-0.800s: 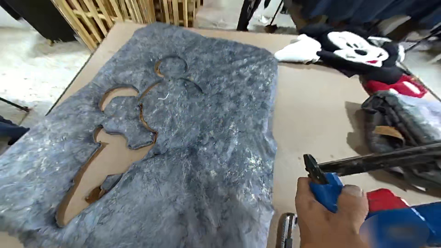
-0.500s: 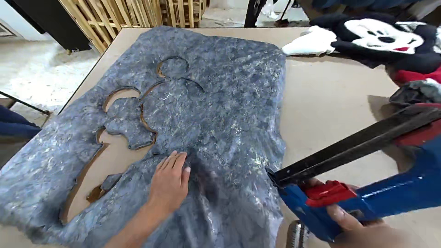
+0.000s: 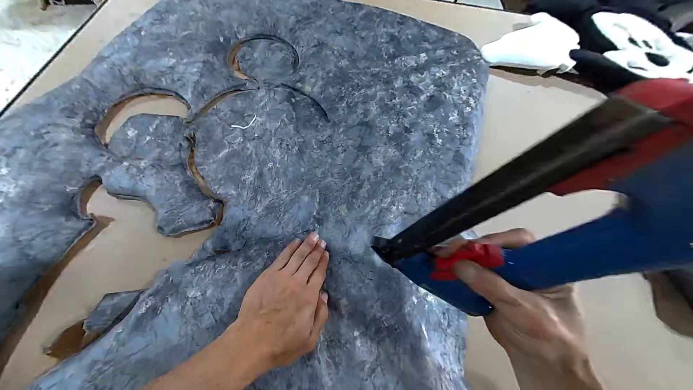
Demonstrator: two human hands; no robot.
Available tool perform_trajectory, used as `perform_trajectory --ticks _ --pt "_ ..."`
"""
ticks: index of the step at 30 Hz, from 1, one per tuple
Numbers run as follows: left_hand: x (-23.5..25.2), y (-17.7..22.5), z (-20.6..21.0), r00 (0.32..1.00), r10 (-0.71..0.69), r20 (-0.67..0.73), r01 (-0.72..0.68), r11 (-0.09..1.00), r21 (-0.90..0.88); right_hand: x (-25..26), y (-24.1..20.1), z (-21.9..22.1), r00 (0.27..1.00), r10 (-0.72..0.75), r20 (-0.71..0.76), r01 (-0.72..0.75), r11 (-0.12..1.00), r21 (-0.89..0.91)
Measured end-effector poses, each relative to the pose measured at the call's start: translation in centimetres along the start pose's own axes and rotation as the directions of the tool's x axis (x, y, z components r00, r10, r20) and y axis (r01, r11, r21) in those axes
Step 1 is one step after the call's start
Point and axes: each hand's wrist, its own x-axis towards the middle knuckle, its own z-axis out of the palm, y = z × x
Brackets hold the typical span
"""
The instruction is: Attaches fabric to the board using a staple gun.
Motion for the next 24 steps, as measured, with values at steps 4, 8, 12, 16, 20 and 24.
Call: perform_trajectory --ticks 4,8,12,16,20,24 --pt "-2.0 0.0 0.6 0.914 -0.033 -0.405 -0.019 0.992 -0.126 1.4 2.1 3.2 0.998 0.053 0.041 -0.053 0.998 0.018" --pt "-4.4 0.0 0.0 0.937 -0.213 -0.277 0.209 0.977 -0.044 2.2 3.0 3.8 0.997 0.040 0.067 -0.040 0.999 0.005" --pt "-2.7 -0.4 -0.3 0.996 -0.044 -0.077 0.043 0.999 -0.014 3.1 3.1 3.8 0.990 0.022 0.136 -0.019 0.999 -0.028" --pt "-0.6 -1.2 -0.8 0.993 0.110 0.038 -0.107 0.992 -0.062 3.2 3.6 3.8 0.981 0.045 0.187 -0.028 0.995 -0.091" --pt "-0.1 -1.1 -0.8 0.989 0.137 0.052 -0.134 0.989 -0.056 3.2 4.1 3.9 0.972 0.050 0.231 -0.021 0.992 -0.123" --pt "0.1 -1.1 -0.5 0.985 0.170 0.012 -0.170 0.985 -0.017 3.8 4.7 4.3 0.962 0.027 0.271 0.008 0.991 -0.131"
